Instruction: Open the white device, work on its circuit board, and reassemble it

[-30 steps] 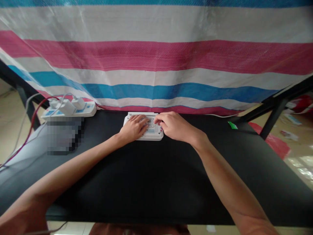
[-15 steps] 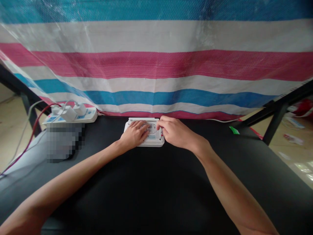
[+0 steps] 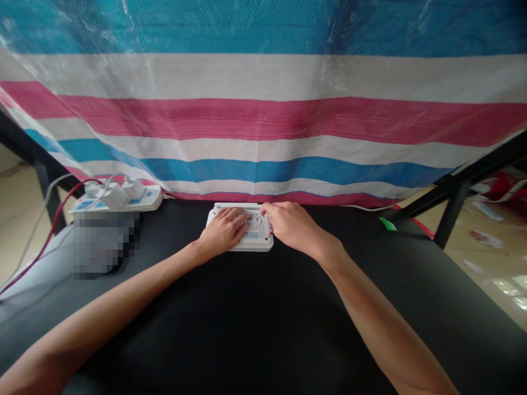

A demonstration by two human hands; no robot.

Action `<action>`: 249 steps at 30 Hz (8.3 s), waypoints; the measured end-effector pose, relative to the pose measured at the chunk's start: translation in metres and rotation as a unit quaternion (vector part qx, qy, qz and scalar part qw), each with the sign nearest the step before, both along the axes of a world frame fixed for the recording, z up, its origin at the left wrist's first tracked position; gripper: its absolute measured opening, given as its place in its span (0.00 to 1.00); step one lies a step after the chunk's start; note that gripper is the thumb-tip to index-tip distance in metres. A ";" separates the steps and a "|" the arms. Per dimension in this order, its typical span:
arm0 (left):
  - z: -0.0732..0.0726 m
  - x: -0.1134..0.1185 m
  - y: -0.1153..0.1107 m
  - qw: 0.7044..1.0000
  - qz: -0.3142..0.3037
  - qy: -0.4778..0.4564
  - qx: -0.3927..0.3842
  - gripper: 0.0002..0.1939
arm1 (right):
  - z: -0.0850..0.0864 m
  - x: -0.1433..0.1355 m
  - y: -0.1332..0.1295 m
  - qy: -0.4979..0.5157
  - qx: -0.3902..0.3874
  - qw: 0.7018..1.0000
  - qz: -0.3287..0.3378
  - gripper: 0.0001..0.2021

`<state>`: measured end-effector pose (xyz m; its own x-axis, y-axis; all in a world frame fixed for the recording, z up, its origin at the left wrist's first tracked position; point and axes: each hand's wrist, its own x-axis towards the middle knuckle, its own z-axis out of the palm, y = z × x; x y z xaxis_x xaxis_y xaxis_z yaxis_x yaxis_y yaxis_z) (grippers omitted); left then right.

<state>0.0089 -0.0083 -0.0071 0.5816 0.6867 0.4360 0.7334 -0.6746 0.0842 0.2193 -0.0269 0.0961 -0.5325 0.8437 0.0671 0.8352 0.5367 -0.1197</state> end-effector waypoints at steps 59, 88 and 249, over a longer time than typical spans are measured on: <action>0.000 0.000 0.000 1.000 -0.004 0.020 0.010 0.19 | -0.010 0.000 0.009 0.110 0.000 0.991 0.072 0.15; 0.001 0.000 0.000 1.000 -0.002 0.005 0.012 0.17 | 0.001 0.000 0.000 0.079 -0.030 0.995 0.059 0.12; -0.002 -0.002 0.002 0.999 -0.022 -0.026 -0.001 0.16 | 0.010 0.005 0.001 0.050 -0.067 0.996 0.030 0.13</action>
<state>0.0067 -0.0065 -0.0096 0.5881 0.6615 0.4652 0.6975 -0.7061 0.1223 0.2241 -0.0256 0.1059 -0.5792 0.8151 0.0117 0.7819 0.5595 -0.2749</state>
